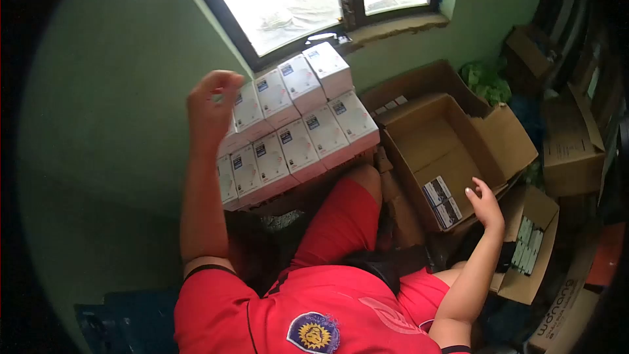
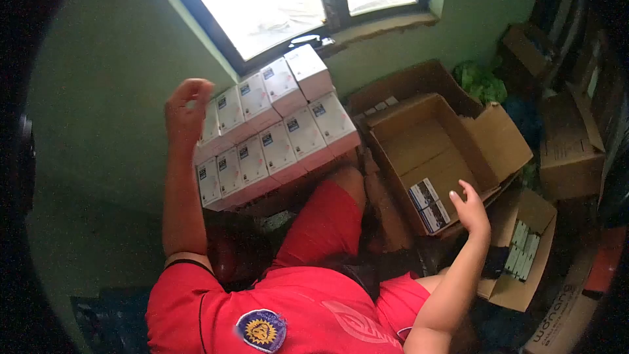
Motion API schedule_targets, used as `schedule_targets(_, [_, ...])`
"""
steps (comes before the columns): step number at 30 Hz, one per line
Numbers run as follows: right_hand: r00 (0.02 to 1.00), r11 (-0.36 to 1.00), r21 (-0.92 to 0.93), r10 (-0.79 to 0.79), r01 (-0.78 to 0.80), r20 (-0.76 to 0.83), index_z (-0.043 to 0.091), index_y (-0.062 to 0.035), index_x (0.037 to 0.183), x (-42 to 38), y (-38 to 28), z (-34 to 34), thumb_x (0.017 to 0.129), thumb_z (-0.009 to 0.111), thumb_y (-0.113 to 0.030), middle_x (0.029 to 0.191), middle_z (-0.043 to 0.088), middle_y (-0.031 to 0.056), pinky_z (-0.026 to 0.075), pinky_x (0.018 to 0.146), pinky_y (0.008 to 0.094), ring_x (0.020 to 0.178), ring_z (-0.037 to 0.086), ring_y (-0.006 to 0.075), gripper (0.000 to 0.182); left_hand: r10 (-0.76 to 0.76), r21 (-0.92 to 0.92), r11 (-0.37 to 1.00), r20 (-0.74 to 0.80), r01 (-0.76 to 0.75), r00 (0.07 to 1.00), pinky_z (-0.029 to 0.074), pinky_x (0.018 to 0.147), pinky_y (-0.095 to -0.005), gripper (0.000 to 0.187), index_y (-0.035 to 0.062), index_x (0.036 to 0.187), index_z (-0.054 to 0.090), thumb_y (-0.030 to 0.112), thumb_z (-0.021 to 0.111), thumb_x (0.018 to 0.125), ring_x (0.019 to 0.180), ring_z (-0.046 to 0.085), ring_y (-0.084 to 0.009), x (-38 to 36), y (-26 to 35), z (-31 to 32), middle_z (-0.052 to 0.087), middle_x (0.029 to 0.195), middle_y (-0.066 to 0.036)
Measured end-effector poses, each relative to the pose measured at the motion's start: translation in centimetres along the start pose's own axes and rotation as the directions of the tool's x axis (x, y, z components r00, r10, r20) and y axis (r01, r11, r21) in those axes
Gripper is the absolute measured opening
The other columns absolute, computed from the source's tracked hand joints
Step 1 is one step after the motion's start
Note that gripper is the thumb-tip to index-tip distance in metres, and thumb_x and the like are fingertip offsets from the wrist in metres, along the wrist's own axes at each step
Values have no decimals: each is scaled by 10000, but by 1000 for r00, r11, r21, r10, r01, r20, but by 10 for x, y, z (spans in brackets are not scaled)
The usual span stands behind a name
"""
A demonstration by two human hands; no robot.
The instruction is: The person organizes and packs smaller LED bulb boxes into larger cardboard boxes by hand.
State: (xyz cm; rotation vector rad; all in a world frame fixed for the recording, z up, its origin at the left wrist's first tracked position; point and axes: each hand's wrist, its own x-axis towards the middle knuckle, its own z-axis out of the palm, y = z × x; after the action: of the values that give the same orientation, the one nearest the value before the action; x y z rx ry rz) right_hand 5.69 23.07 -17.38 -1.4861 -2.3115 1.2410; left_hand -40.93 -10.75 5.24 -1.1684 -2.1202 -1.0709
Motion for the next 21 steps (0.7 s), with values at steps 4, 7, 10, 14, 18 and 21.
schedule_targets(4, [1000, 999, -34, 9, -9, 11, 500, -72, 1473, 4, 8, 11, 955, 673, -359, 1390, 572, 252, 425, 1085, 425, 1303, 552, 353, 616, -402, 109, 903, -126, 416, 907, 519, 862, -394, 375, 104, 1203, 651, 370, 698, 944, 1065, 640, -241, -28, -149, -61, 665, 1199, -114])
schedule_targets(7, [999, 999, -32, 21, -20, 32, 506, -69, 1470, 17, 16, 27, 953, 686, -361, 1376, 584, 258, 438, 1074, 425, 1288, 562, 344, 621, -850, -106, 526, -28, 844, 526, 469, 950, -530, 687, 159, 1413, 515, 546, 714, 881, 1238, 542, -339, -55, -212, -72, 519, 1420, -147])
schedule_targets(10, [999, 999, -35, 19, -18, 45, 525, -68, 1455, 29, 12, 46, 945, 701, -351, 1368, 593, 257, 442, 1072, 427, 1276, 572, 337, 609, -948, -244, 123, 259, 962, 187, 421, 980, -631, 894, 187, 1525, 400, 648, 718, 828, 1290, 493, -406, -85, -243, -74, 444, 1495, -161])
schedule_targets(14, [973, 951, 209, -213, 228, -91, 568, -56, 1406, 46, -15, 80, 969, 664, -235, 1299, 640, 195, 467, 1039, 397, 1209, 603, 275, 482, -874, -230, 112, 441, 967, 206, 427, 976, -632, 952, 202, 1571, 330, 650, 718, 826, 1292, 492, -403, -124, -272, -63, 446, 1493, -166])
schedule_targets(18, [941, 804, 491, -307, 336, -141, 588, -46, 1375, 46, -74, 120, 988, 623, -155, 1291, 643, 149, 498, 989, 356, 1179, 608, 227, 404, -822, -324, 142, 487, 935, 294, 457, 949, -620, 975, 209, 1589, 279, 601, 746, 828, 1297, 494, -395, -133, -271, -61, 455, 1490, -163])
schedule_targets(21, [931, 689, 636, -335, 349, -149, 591, -49, 1359, 49, -118, 149, 998, 598, -122, 1254, 647, 114, 537, 917, 324, 1058, 632, 161, 368, -837, -353, 195, 426, 915, 342, 492, 909, -609, 977, 212, 1594, 255, 526, 778, 831, 1283, 516, -390, -132, -257, -65, 474, 1473, -165])
